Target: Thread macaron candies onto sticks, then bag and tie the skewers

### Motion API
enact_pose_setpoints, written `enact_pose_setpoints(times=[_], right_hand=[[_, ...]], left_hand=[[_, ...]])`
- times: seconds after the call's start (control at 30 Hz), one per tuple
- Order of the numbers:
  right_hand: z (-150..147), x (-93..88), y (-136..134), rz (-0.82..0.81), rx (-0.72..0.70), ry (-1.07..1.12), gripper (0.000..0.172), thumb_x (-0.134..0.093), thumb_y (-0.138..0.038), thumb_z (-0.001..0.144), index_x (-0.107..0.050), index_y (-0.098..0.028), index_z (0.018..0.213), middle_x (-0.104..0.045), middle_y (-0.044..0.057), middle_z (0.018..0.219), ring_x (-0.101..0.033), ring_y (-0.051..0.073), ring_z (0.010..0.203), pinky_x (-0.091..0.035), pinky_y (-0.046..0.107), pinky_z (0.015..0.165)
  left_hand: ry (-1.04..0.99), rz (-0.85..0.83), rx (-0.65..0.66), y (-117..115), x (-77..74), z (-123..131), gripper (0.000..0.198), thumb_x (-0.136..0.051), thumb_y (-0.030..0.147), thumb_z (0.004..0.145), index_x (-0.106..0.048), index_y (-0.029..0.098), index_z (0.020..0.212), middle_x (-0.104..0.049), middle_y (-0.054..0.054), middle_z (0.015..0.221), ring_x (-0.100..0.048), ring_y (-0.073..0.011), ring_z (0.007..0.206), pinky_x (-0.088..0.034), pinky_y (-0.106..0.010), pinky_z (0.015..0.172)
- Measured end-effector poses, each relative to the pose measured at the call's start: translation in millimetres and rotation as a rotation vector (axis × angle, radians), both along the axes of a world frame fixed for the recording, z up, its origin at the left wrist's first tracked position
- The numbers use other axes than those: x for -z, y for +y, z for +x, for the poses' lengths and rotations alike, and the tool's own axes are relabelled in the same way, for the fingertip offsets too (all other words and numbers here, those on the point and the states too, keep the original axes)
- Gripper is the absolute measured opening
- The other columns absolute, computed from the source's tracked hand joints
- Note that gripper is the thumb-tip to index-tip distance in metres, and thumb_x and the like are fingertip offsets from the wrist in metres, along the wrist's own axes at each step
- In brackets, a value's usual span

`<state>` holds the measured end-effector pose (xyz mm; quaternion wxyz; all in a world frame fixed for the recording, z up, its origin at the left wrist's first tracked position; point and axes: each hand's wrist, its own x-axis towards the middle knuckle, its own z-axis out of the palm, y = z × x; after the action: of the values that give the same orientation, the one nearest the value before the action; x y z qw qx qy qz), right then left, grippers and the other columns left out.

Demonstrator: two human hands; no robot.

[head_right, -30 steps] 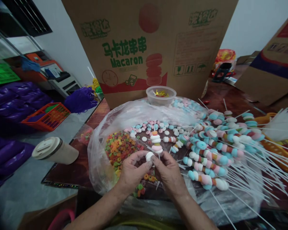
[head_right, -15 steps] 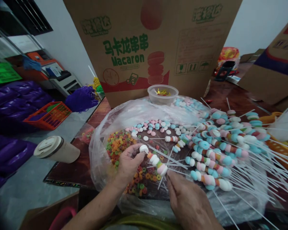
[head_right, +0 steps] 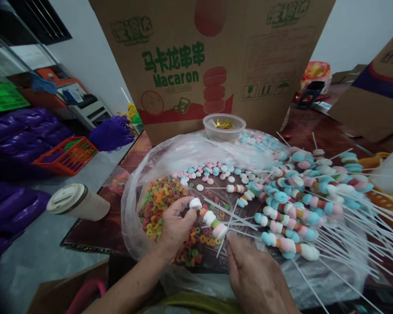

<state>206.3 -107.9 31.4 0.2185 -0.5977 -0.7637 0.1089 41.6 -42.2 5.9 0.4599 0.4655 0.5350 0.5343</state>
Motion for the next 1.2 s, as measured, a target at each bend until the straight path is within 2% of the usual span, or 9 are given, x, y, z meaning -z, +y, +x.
enact_pose_setpoints(times=[0.13, 0.3, 0.5, 0.67, 0.8, 0.87, 0.93, 1.0, 1.2], right_hand=[[-8, 9.0, -2, -0.003, -0.005, -0.027, 0.021, -0.036, -0.023, 0.082, -0.057, -0.023, 0.083, -0.067, 0.004, 0.07, -0.062, 0.017, 0.057, -0.042, 0.025, 0.051], [-17, 6.9, -3, 0.012, 0.012, -0.119, 0.024, -0.034, -0.017, 0.08, -0.057, -0.021, 0.085, -0.066, 0.004, 0.065, -0.06, 0.018, 0.051, -0.039, 0.027, 0.049], [-26, 7.3, 2, 0.008, 0.001, -0.13, 0.024, -0.032, -0.014, 0.079, -0.056, -0.02, 0.082, -0.063, 0.003, 0.058, -0.059, 0.018, 0.049, -0.035, 0.026, 0.045], [-22, 11.5, 6, -0.108, -0.009, 0.011, 0.023, -0.033, -0.021, 0.084, -0.055, -0.021, 0.078, -0.065, 0.003, 0.065, -0.061, 0.018, 0.058, -0.038, 0.025, 0.052], [-22, 10.6, 8, -0.117, -0.003, 0.019, 0.023, -0.033, -0.021, 0.083, -0.056, -0.02, 0.079, -0.066, 0.005, 0.068, -0.061, 0.018, 0.061, -0.038, 0.026, 0.055], [-24, 8.9, 8, -0.133, -0.005, -0.02, 0.023, -0.033, -0.019, 0.082, -0.056, -0.02, 0.082, -0.066, 0.005, 0.067, -0.061, 0.018, 0.062, -0.037, 0.026, 0.054], [-26, 7.1, 8, -0.157, 0.002, -0.066, 0.023, -0.034, -0.018, 0.082, -0.056, -0.02, 0.08, -0.066, 0.005, 0.067, -0.061, 0.018, 0.059, -0.036, 0.025, 0.052], [-29, 5.6, 8, -0.176, 0.007, -0.093, 0.023, -0.034, -0.016, 0.082, -0.056, -0.019, 0.08, -0.065, 0.004, 0.066, -0.06, 0.017, 0.057, -0.034, 0.025, 0.05], [-36, 3.2, 11, -0.157, 0.005, -0.106, 0.023, -0.036, -0.011, 0.079, -0.057, -0.019, 0.084, -0.066, 0.004, 0.067, -0.06, 0.017, 0.06, -0.031, 0.025, 0.051]], left_hand=[[0.065, 0.039, -0.072, -2, -4.2, -1, 0.022, -0.06, 0.016, 0.065, -0.068, 0.018, 0.085, -0.065, 0.0, 0.068, -0.056, -0.0116, 0.06, -0.046, -0.021, 0.061], [0.213, 0.17, -0.09, -2, -7.7, -6, 0.027, -0.063, 0.012, 0.058, -0.071, 0.023, 0.082, -0.069, -0.003, 0.08, -0.059, -0.0162, 0.072, -0.045, -0.025, 0.076], [0.14, 0.076, -0.097, 1, 0.9, -6, 0.024, -0.062, 0.016, 0.061, -0.07, 0.02, 0.083, -0.067, -0.002, 0.073, -0.057, -0.0144, 0.063, -0.046, -0.024, 0.065], [-0.076, 0.032, 0.09, 10, -10.5, -16, 0.014, -0.062, 0.024, 0.067, -0.066, 0.015, 0.077, -0.063, -0.001, 0.069, -0.054, -0.0111, 0.063, -0.043, -0.02, 0.061], [-0.384, -0.054, -0.058, 20, -18.1, -6, 0.019, -0.06, 0.033, 0.07, -0.056, 0.015, 0.064, -0.052, 0.005, 0.057, -0.047, -0.0063, 0.053, -0.039, -0.017, 0.055], [-0.49, -0.169, -0.051, 22, -19.1, 4, 0.019, -0.062, 0.032, 0.067, -0.054, 0.015, 0.066, -0.051, 0.005, 0.056, -0.045, -0.0059, 0.05, -0.038, -0.018, 0.052], [-0.538, -0.258, 0.002, 21, -19.3, 13, 0.019, -0.059, 0.032, 0.068, -0.054, 0.014, 0.066, -0.053, 0.004, 0.057, -0.047, -0.0067, 0.049, -0.038, -0.018, 0.05], [-0.554, -0.248, 0.017, 18, -19.1, 19, 0.021, -0.056, 0.034, 0.07, -0.052, 0.014, 0.065, -0.054, 0.002, 0.058, -0.049, -0.0076, 0.05, -0.039, -0.019, 0.051], [-0.658, -0.233, -0.134, 9, -23.5, 34, 0.022, -0.049, 0.037, 0.074, -0.042, 0.018, 0.066, -0.049, 0.006, 0.053, -0.051, -0.0083, 0.047, -0.041, -0.02, 0.051]])
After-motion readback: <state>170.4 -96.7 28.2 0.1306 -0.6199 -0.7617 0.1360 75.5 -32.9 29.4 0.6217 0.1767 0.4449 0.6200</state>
